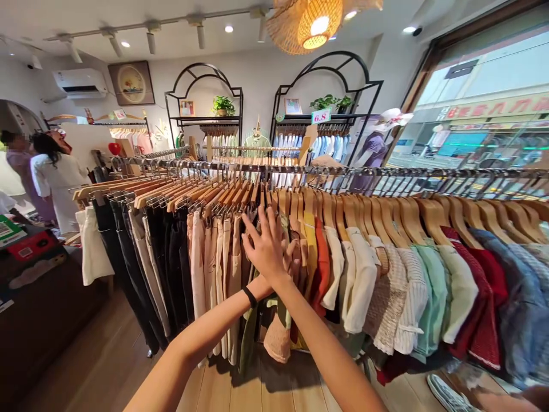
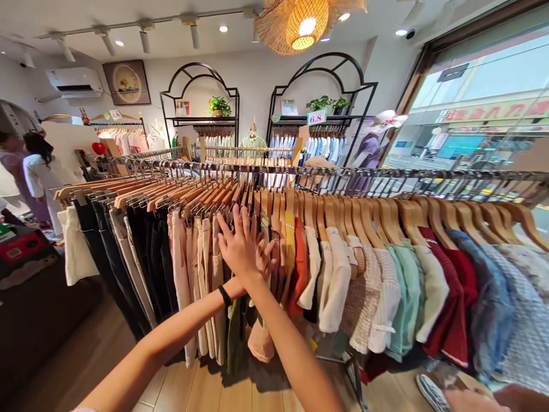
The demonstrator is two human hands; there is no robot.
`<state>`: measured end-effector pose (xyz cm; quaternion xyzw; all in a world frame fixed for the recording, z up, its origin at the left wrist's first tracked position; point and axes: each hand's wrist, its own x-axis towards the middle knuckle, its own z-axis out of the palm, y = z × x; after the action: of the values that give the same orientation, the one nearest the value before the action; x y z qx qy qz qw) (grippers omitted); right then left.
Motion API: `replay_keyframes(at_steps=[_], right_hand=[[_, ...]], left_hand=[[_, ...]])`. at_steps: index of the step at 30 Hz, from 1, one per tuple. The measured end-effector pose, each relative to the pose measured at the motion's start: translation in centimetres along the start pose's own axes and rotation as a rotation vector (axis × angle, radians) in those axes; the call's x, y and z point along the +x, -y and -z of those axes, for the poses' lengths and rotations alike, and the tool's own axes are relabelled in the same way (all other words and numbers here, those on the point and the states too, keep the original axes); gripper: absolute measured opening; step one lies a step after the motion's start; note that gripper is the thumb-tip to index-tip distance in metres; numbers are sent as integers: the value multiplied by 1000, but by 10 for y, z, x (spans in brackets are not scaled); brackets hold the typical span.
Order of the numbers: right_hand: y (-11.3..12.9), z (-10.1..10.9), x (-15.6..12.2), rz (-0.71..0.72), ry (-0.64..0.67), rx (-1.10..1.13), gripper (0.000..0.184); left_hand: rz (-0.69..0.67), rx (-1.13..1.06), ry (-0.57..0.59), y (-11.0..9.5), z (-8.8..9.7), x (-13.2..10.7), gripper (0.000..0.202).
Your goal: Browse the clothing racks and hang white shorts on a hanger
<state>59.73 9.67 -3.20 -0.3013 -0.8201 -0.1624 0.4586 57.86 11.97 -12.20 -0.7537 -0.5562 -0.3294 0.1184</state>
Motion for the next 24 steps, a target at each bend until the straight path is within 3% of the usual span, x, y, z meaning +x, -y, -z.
replay_keyframes(at_steps=[3, 7, 9, 12, 16, 18, 21, 24], right_hand=[[6, -18, -5, 74, 112, -63, 49], [-8, -34, -14, 76, 140, -124, 41], [-11, -34, -17, 70, 97, -106, 35], [-2, -28, -29, 52, -50, -18, 37], [33, -36, -75, -65, -302, 180, 39], [60, -56, -109, -130, -312, 289, 30], [107, -95, -158, -258, -140, 373, 23], [152, -126, -175, -379, -56, 396, 28]], left_hand=[[-38, 49, 31, 13, 3, -17, 56], [-230, 92, 180, 53, 17, -48, 45], [-300, 142, 149, 76, 28, -70, 45], [-282, 233, 9, 107, 44, -115, 56], [-23, 218, -181, 144, 53, -189, 65], [170, 106, -268, 162, 54, -230, 57], [514, -161, -207, 190, 57, -296, 41], [803, -346, -1, 220, 71, -361, 34]])
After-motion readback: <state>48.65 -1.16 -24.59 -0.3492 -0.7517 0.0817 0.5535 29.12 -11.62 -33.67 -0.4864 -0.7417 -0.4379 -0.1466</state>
